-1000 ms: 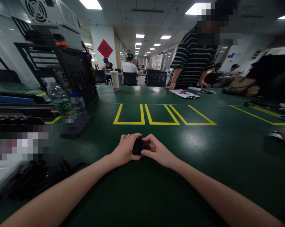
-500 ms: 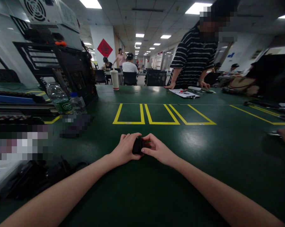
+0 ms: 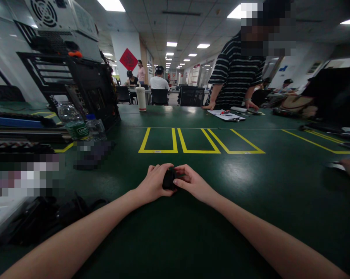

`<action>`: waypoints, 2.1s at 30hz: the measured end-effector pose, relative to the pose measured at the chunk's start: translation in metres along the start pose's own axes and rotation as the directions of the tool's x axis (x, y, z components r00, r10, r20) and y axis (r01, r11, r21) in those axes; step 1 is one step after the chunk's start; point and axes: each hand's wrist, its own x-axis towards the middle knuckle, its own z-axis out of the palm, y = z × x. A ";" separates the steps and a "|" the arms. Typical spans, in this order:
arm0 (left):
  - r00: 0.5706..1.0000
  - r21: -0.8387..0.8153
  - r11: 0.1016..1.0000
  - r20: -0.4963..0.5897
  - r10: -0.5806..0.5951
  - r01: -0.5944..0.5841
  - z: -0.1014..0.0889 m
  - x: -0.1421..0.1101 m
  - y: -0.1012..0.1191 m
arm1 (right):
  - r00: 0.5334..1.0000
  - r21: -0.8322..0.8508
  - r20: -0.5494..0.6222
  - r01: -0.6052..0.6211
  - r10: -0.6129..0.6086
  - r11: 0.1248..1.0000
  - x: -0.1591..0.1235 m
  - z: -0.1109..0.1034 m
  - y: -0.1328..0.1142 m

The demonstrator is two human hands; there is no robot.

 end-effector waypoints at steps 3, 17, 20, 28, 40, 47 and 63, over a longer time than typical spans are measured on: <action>1.000 -0.007 1.000 0.017 -0.004 0.004 -0.004 -0.001 0.003 | 0.999 0.022 0.043 0.005 -0.006 1.000 -0.001 -0.001 -0.001; 1.000 -0.014 1.000 0.017 -0.020 0.020 -0.004 0.000 0.003 | 1.000 0.006 -0.001 0.020 -0.020 1.000 0.001 0.001 0.002; 1.000 -0.007 1.000 0.000 -0.011 0.011 0.001 0.000 0.000 | 1.000 0.016 0.016 0.013 -0.013 1.000 0.001 0.000 0.001; 0.999 -0.009 1.000 -0.040 -0.020 0.020 0.009 0.001 -0.006 | 0.997 0.077 0.068 0.023 -0.028 0.997 -0.003 0.000 -0.002; 1.000 -0.026 1.000 0.021 -0.017 0.017 -0.004 0.000 0.005 | 0.999 0.031 0.045 -0.002 0.001 1.000 0.000 -0.001 0.002; 0.999 -0.006 1.000 0.032 -0.019 0.020 -0.003 0.000 0.003 | 0.996 0.052 0.084 0.026 -0.030 0.998 -0.003 -0.002 -0.003; 0.999 0.023 1.000 -0.040 0.011 -0.010 0.007 0.001 -0.006 | 0.993 0.066 0.110 0.039 -0.046 0.997 -0.003 -0.002 -0.003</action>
